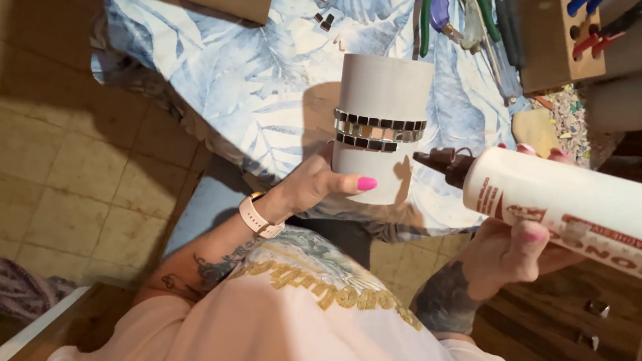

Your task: Applying small mosaic tiles to a cylindrical container using glue

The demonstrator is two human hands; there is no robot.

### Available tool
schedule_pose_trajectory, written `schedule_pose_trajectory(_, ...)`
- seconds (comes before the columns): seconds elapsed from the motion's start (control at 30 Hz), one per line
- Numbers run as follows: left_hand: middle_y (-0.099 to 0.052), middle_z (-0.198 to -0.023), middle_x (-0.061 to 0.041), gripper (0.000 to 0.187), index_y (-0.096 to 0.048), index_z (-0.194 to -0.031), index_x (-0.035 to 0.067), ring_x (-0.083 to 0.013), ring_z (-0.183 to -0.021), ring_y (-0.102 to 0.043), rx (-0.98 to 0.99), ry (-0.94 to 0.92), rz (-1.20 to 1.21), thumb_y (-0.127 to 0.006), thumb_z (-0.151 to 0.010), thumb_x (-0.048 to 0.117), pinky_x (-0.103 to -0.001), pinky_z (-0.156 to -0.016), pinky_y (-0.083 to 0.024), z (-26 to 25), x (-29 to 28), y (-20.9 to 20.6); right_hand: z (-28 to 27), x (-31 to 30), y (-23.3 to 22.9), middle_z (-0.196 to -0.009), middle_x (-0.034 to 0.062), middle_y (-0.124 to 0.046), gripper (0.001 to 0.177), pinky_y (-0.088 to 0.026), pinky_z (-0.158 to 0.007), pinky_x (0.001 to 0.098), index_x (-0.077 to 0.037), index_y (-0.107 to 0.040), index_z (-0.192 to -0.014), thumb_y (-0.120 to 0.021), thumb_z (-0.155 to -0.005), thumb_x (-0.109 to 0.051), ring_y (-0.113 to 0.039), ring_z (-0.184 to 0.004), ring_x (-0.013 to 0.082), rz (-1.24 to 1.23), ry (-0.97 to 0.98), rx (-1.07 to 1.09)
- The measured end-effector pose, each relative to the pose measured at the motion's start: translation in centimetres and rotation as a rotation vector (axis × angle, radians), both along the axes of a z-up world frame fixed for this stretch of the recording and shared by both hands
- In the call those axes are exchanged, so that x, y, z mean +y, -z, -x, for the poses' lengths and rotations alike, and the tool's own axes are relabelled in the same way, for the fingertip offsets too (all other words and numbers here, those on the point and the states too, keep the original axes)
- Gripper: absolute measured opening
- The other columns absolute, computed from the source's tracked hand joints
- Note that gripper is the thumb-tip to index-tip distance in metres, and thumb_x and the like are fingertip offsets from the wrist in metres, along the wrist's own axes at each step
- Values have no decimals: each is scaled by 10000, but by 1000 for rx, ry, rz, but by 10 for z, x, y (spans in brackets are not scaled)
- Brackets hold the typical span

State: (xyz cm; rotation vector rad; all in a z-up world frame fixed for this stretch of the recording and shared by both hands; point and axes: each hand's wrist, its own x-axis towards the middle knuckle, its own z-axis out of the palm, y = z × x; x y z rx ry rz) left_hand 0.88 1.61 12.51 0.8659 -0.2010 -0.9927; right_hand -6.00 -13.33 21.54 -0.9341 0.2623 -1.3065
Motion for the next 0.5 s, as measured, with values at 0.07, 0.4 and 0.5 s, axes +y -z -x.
schedule_pose_trajectory(0.07, -600, -1034, -96, 550, -572, -1034, 0, -185, -961, -565, 3, 6, -1, -690, -557, 248, -283, -888, -460, -2, 1, -3, 1, 15, -7, -1103, 381, -455, 1156, -532, -822, 656, -190, -51, -1351, -717, -412, -87, -540, -952, 476, -66, -1, 2)
schedule_pose_trajectory(0.4, -630, -979, -71, 525, -619, -957, 10, -157, -895, -586, -60, 56, -119, -675, -544, 330, -209, -747, -468, -2, 5, 5, 5, -12, 7, -1211, 95, -368, 567, -330, -1085, 540, -106, -307, -1243, -574, -780, -294, -376, -1161, 321, 540, -535, 186)
schedule_pose_trajectory(0.5, -599, -1058, -97, 595, -571, -1048, 20, -194, -979, -566, -51, 55, -28, -668, -550, 331, -259, -858, -461, -3, 5, 4, 5, -27, 3, -1194, 80, -437, 584, -384, -1166, 462, -99, -319, -1269, -582, -811, -350, -432, -1177, 207, 600, -429, 182)
